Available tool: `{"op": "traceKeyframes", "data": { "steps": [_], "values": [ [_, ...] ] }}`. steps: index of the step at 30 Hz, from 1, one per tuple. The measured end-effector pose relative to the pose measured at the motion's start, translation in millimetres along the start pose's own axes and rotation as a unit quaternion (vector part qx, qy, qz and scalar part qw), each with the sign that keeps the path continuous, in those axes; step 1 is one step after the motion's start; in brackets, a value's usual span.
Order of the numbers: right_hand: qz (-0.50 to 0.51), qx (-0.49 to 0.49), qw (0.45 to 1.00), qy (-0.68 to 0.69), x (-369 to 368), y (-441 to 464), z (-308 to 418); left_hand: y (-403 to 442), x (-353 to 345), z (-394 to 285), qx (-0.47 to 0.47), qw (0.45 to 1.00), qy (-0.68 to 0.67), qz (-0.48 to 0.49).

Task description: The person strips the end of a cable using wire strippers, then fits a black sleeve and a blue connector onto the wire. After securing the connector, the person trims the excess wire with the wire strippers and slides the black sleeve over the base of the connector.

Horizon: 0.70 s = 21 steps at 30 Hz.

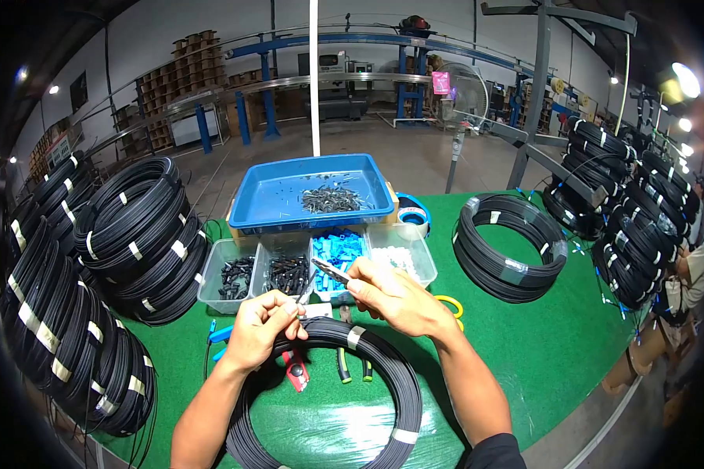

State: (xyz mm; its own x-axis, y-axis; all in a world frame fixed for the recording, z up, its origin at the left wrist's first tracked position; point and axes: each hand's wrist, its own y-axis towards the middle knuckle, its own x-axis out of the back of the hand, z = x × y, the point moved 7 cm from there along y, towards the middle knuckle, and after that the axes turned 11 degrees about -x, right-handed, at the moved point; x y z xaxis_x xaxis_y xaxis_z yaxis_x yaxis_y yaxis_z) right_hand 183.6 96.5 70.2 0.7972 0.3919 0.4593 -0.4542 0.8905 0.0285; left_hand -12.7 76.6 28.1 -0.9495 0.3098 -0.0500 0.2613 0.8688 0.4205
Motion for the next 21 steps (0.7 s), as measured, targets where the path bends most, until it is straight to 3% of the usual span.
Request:
{"op": "traceKeyframes", "data": {
  "steps": [21],
  "values": [
    [-0.003,0.005,0.999,-0.032,0.7,-0.5,3.4,-0.4,-0.6,-1.3,-0.007,1.000,0.005,0.006]
  ]
}}
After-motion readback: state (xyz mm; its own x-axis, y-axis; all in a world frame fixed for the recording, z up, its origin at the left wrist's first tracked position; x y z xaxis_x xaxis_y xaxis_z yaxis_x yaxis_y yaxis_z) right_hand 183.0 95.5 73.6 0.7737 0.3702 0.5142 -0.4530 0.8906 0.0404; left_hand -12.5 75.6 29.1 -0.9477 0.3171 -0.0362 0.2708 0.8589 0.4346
